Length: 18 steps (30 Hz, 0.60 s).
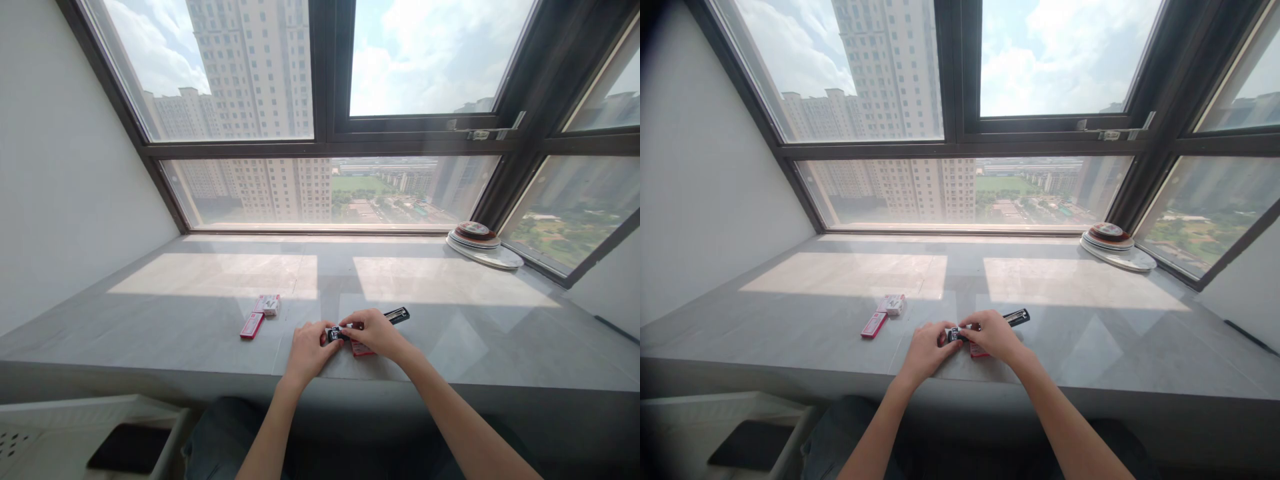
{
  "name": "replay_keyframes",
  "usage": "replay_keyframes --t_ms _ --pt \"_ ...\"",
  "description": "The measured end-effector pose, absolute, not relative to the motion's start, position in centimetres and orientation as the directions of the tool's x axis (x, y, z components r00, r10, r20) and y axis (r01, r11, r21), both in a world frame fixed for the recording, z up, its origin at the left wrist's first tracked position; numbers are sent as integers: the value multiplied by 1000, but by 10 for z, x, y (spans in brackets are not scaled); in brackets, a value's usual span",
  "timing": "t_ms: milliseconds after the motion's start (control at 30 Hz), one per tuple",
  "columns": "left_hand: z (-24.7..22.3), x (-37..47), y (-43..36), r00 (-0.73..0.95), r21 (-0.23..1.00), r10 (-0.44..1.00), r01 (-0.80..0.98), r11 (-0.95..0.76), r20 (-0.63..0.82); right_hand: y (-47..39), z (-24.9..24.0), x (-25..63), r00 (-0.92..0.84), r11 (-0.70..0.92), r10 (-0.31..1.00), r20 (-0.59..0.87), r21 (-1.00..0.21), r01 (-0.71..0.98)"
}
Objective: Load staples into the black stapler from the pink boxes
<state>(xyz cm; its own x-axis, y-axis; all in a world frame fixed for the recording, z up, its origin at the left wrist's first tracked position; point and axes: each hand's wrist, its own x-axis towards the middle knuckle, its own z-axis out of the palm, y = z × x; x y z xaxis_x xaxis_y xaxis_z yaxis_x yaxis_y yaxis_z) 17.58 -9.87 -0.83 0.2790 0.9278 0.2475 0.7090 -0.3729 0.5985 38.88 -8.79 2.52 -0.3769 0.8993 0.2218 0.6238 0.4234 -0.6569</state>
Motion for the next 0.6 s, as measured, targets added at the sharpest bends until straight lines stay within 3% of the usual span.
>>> replay_keyframes --t_ms 233,400,600 --pt "-7 176 -99 270 595 931 716 -364 245 -85 24 388 -350 379 917 190 -686 620" --pt "-8 176 -98 271 596 928 712 -371 254 -82 27 388 -366 368 919 143 -641 673" --pt "-11 176 -98 267 599 930 712 -368 254 -98 26 397 -191 264 964 187 -546 796"
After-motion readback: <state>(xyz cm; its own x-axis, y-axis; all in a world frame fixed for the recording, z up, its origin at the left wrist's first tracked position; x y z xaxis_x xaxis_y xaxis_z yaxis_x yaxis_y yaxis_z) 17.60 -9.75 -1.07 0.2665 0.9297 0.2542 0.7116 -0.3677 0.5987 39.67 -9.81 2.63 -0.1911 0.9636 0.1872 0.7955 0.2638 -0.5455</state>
